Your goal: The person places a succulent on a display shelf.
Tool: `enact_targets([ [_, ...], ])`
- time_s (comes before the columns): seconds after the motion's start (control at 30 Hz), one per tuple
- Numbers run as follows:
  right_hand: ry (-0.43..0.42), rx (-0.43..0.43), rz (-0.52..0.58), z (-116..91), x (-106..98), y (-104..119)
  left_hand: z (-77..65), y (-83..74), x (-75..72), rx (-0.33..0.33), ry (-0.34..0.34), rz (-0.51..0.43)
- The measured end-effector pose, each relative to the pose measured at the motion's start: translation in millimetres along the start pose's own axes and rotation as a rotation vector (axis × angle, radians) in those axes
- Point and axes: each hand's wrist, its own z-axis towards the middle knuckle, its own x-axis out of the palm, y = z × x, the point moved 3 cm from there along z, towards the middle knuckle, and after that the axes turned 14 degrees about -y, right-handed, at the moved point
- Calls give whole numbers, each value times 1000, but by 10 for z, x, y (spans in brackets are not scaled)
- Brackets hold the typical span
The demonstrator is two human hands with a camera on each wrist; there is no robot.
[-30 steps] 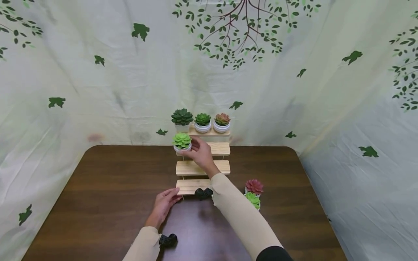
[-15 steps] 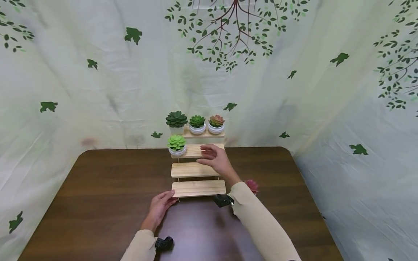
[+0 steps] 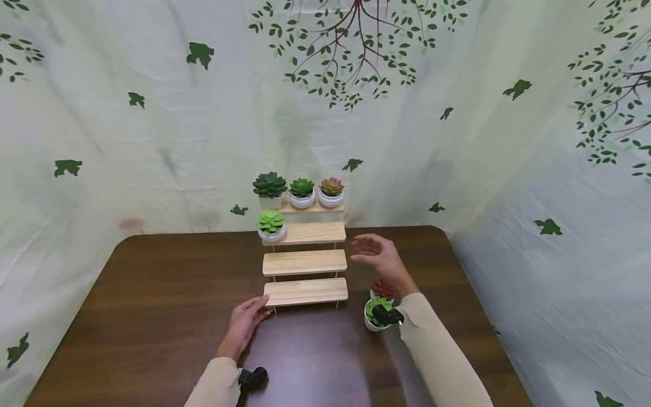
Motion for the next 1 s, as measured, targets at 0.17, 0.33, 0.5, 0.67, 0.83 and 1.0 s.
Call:
enact_targets([
  [0.17, -48, 11, -39, -125, -356, -190, 15, 14, 26, 18, 8, 14],
  [0.33, -49, 2, -37, -254, -604, -350, 20, 11, 13, 10, -4, 0],
  [0.5, -41, 17, -34, -390, -754, -507, 13, 9, -17, -1, -8, -13],
  [0.67, -6, 42, -14, -529, -854, -688, 13, -2, -8, -7, 8, -14],
  [0.83, 61, 48, 46, -632, -889, -862, 18, 2, -1, -8, 3, -14],
  [1.0, 115, 78, 94, -683, -858, -987, 32, 10, -16, -16, -5, -14],
])
